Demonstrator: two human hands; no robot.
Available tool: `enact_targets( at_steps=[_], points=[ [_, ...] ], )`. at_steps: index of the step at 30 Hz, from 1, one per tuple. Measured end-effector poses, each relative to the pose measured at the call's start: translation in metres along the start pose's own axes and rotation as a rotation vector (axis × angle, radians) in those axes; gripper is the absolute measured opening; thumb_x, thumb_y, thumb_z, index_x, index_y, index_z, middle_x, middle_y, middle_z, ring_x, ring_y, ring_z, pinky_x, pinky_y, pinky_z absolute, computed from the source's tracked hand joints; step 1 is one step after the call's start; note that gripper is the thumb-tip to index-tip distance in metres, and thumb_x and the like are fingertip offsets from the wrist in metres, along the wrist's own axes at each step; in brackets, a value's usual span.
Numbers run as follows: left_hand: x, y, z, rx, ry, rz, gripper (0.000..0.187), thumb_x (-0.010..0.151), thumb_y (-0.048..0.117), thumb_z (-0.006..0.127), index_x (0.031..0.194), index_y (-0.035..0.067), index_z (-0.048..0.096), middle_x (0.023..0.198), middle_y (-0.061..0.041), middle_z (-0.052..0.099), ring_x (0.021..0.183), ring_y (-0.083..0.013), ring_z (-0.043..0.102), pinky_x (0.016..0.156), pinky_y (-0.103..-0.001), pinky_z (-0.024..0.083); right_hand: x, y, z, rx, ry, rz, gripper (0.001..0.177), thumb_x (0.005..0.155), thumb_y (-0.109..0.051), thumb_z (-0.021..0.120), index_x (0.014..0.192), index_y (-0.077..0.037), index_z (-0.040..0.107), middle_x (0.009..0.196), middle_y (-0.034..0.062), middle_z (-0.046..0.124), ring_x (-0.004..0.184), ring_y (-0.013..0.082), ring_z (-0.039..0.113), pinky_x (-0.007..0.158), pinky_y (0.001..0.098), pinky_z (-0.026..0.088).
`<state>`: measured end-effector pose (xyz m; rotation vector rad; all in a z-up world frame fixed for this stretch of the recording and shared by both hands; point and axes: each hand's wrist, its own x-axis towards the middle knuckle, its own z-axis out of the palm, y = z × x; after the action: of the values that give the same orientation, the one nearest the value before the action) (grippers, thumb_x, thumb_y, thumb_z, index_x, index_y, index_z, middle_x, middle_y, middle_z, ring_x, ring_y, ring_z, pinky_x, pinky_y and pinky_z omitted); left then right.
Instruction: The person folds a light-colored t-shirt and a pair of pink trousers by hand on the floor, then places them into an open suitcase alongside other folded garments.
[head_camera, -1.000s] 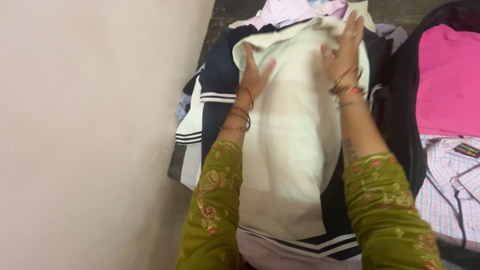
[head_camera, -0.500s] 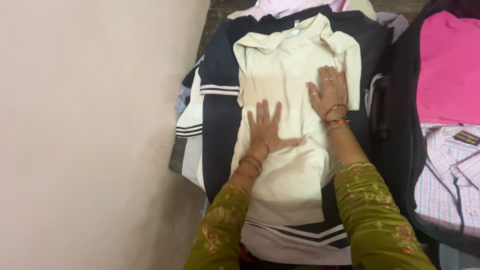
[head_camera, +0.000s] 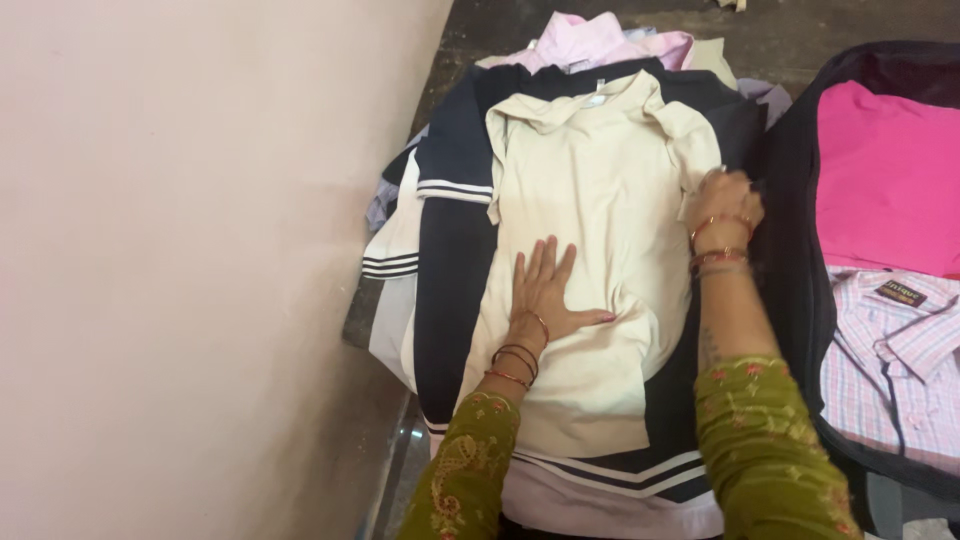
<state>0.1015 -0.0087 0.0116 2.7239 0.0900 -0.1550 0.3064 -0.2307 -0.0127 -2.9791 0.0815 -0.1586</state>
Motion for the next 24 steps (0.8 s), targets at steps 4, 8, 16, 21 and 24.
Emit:
enact_targets(
  at_steps=[4, 8, 16, 21, 24],
  points=[
    [0.000, 0.000, -0.001, 0.001, -0.013, -0.002, 0.134, 0.060, 0.090, 0.067, 0.160, 0.009, 0.030, 0.168, -0.020, 0.018, 0.158, -0.0316, 0.006, 0.125, -0.051, -0.003, 0.063, 0.003, -0.042, 0.091, 0.144, 0.047, 0.031, 0.099, -0.017, 0.067, 0.124, -0.001, 0.066, 0.130, 0.0247, 0.061, 0.107, 0.0470, 0.067, 0.087, 0.0525, 0.057],
    [0.003, 0.000, -0.002, 0.018, -0.030, 0.001, 0.134, 0.060, 0.090, 0.066, 0.159, 0.010, 0.029, 0.167, -0.019, 0.017, 0.156, -0.0317, 0.005, 0.124, -0.051, -0.004, 0.072, -0.019, -0.053, 0.727, 0.287, -0.085, 0.057, 0.107, -0.023, 0.059, 0.149, 0.007, 0.035, 0.154, 0.0280, 0.048, 0.139, 0.0380, 0.051, 0.116, 0.0428, 0.043],
    [0.003, -0.002, 0.006, 0.049, -0.003, -0.006, 0.132, 0.062, 0.091, 0.065, 0.160, 0.010, 0.029, 0.169, -0.019, 0.018, 0.158, -0.0300, 0.007, 0.126, -0.049, -0.002, 0.024, -0.043, 0.033, -0.106, -0.346, -0.503, 0.050, 0.097, -0.035, 0.059, 0.139, -0.007, 0.060, 0.152, 0.0215, 0.051, 0.143, 0.0388, 0.044, 0.119, 0.0475, 0.032],
    [0.004, -0.003, 0.008, 0.071, -0.039, 0.002, 0.132, 0.063, 0.092, 0.064, 0.160, 0.010, 0.028, 0.168, -0.020, 0.016, 0.157, -0.0308, 0.005, 0.124, -0.049, -0.003, 0.065, 0.002, 0.037, 0.361, 0.312, -0.124, 0.085, 0.096, -0.024, 0.066, 0.167, 0.010, 0.032, 0.161, 0.0249, 0.036, 0.148, 0.0443, 0.035, 0.121, 0.0441, 0.035],
    [0.003, -0.003, 0.009, 0.045, -0.021, 0.001, 0.132, 0.063, 0.092, 0.064, 0.160, 0.010, 0.029, 0.168, -0.020, 0.017, 0.158, -0.0302, 0.006, 0.126, -0.049, -0.003, 0.084, 0.002, 0.019, 0.448, 0.260, -0.105, 0.089, 0.092, -0.022, 0.065, 0.169, 0.003, 0.027, 0.169, 0.0286, 0.026, 0.150, 0.0462, 0.029, 0.124, 0.0445, 0.031]
  ],
)
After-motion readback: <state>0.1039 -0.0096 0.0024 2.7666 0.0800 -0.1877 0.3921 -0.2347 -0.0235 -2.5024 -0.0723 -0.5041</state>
